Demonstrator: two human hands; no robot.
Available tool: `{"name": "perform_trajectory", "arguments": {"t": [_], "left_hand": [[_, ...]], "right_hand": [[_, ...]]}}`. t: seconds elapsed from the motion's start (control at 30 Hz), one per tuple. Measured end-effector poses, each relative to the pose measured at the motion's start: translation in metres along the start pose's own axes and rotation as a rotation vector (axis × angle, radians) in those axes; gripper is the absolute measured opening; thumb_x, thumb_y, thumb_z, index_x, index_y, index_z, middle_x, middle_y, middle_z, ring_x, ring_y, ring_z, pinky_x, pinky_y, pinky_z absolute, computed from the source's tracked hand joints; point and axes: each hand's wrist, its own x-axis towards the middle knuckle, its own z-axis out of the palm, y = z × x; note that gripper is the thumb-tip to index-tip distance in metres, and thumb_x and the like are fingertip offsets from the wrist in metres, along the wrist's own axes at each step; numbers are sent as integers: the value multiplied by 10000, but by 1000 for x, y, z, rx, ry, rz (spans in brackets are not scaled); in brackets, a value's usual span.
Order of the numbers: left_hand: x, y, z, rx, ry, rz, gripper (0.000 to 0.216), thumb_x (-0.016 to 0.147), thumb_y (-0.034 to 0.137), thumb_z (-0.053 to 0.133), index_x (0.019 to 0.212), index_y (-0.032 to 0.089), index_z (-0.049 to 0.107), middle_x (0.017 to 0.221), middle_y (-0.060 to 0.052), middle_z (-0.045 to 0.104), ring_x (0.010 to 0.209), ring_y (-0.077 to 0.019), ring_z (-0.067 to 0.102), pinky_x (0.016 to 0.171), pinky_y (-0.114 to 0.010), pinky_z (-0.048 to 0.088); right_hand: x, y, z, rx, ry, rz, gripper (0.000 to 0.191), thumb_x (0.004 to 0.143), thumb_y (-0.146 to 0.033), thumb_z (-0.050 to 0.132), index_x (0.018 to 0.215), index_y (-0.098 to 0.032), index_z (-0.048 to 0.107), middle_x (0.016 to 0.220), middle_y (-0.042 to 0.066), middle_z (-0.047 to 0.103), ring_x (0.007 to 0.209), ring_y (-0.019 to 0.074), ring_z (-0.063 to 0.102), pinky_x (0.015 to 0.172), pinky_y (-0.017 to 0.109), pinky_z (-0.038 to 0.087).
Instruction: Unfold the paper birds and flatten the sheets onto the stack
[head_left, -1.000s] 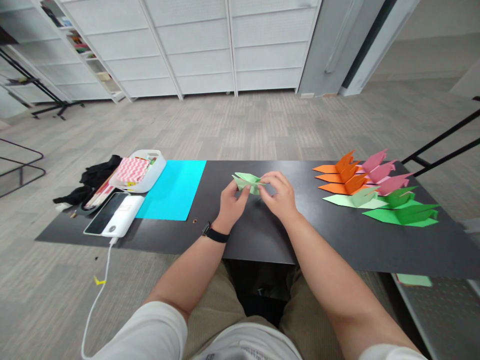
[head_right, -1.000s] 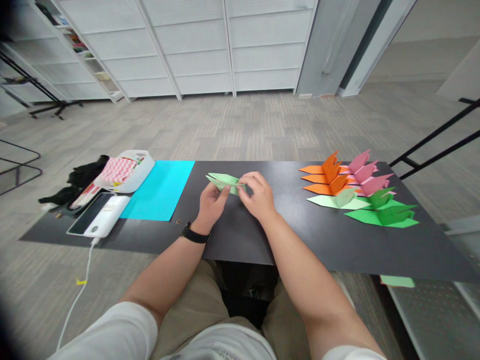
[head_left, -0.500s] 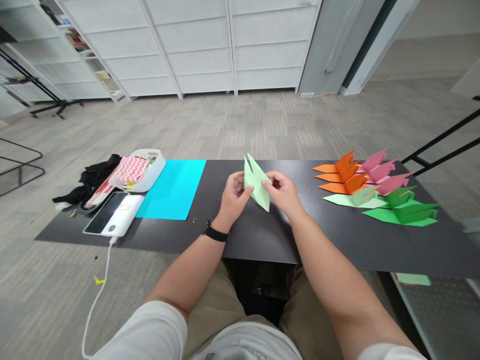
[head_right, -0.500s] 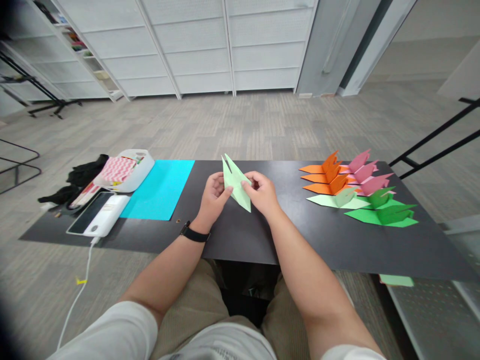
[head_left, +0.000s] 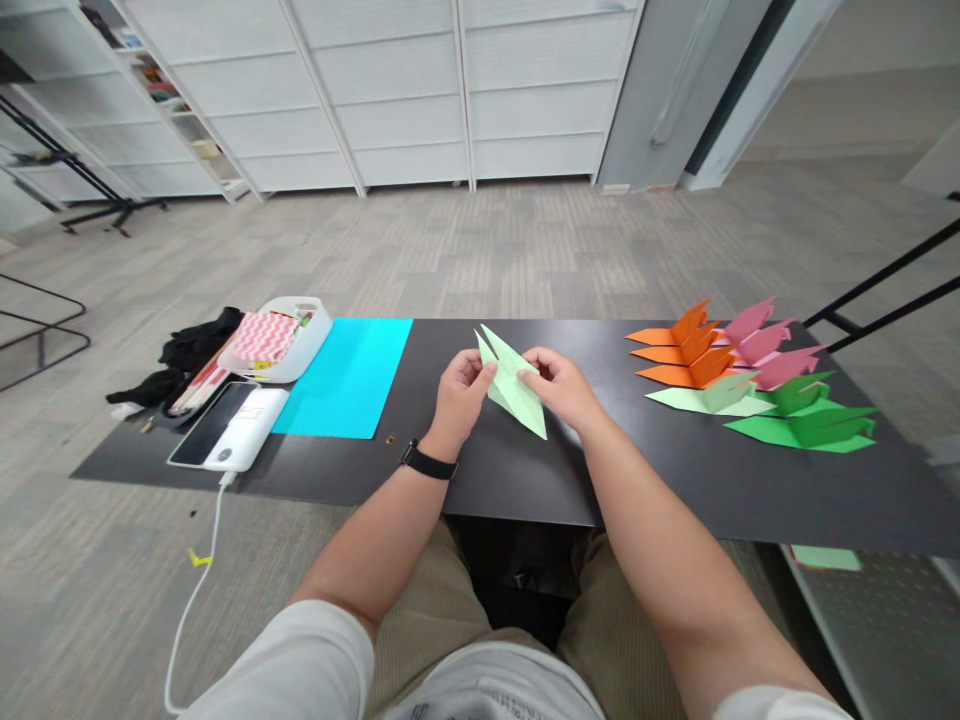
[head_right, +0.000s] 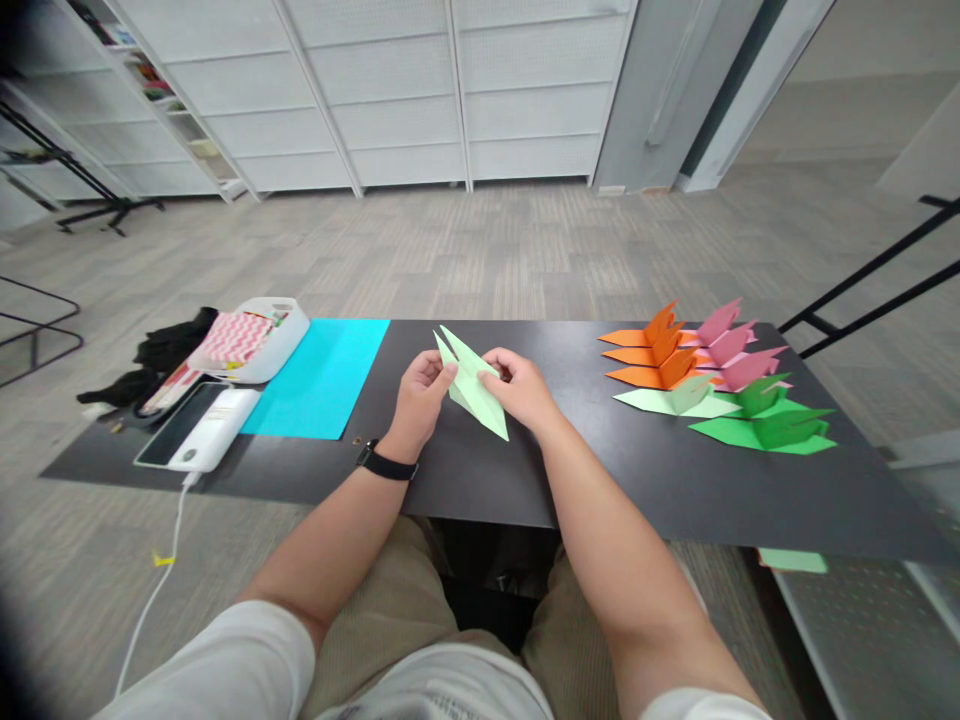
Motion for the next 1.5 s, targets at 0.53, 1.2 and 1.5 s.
{"name": "perform_trajectory", "arguments": {"t": [0.53, 1.2, 1.5], "left_hand": [[-3, -4, 3, -133, -105, -115, 401, 884, 475, 846, 1131, 198, 693, 1084, -66, 782, 935, -186, 735, 820, -292, 596], [-3, -7, -1, 44, -11, -51, 518, 804, 495, 921, 1150, 202, 669, 1085, -65, 750, 1010, -216, 725, 905, -345, 605], [-2, -4, 0, -29, -31, -41, 593, 826, 486, 914, 1239, 223, 579, 1068, -54, 745, 940, -192, 738, 858, -323, 601]], "right_hand": [[6, 7, -1, 220, 109, -16, 356, 822, -488, 791, 1086, -297, 648, 951, -5, 708, 794, 189, 640, 701, 318, 528], [-4, -6, -3, -239, 98, -411, 187, 955, -435, 718, 1054, -278, 734, 1118, 76, 741, 1070, 253, 698, 928, 439, 590], [-1, 3, 0, -139, 185, -206, 253, 883, -310, 693, 1134, -276, 698, 951, 11, 711, 774, 175, 633, 725, 336, 532]]}}
